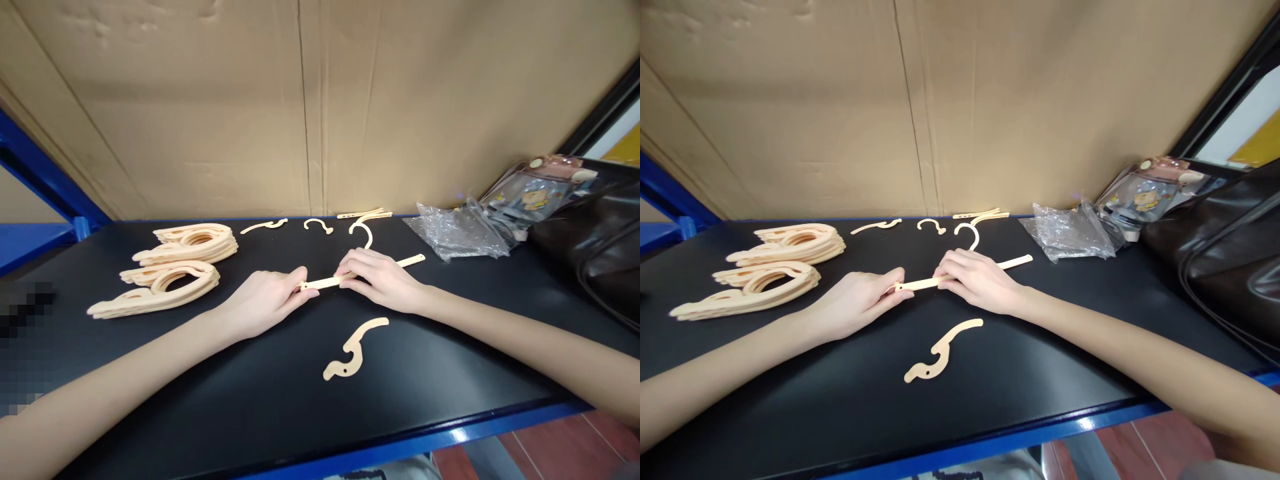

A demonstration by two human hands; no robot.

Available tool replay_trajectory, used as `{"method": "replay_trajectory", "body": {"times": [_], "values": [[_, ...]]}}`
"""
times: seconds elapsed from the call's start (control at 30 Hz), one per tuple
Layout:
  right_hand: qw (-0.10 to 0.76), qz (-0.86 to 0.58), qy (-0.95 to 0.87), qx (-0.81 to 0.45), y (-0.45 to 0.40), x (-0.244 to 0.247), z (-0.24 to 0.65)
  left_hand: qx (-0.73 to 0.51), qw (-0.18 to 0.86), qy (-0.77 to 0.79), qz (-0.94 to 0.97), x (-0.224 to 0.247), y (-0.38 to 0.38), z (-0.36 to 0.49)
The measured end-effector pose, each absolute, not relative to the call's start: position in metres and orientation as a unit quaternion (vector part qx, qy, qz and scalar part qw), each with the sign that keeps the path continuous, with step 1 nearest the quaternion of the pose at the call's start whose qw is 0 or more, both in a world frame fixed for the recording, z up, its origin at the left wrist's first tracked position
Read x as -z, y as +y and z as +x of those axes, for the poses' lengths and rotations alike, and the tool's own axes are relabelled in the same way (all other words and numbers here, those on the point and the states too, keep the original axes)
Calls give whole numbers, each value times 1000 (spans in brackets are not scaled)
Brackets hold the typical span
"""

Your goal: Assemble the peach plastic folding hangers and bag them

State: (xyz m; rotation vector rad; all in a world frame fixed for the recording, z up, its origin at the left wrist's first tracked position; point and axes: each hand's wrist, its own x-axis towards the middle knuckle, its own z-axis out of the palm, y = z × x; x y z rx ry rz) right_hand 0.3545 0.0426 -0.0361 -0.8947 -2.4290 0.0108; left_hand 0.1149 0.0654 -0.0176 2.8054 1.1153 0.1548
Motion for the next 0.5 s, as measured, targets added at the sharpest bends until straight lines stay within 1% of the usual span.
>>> {"method": "replay_trajectory", "body": {"times": [0.13, 0.3, 0.5], "values": [[268, -334, -904, -9, 43, 36, 354, -36, 61, 359, 931, 17, 65, 115], [272, -331, -904, -13, 43, 35, 354, -42, 39, 349, 935, 18, 64, 116], [271, -330, -904, -17, 41, 36, 355, -12, 15, 349, 937, 17, 65, 118]]}}
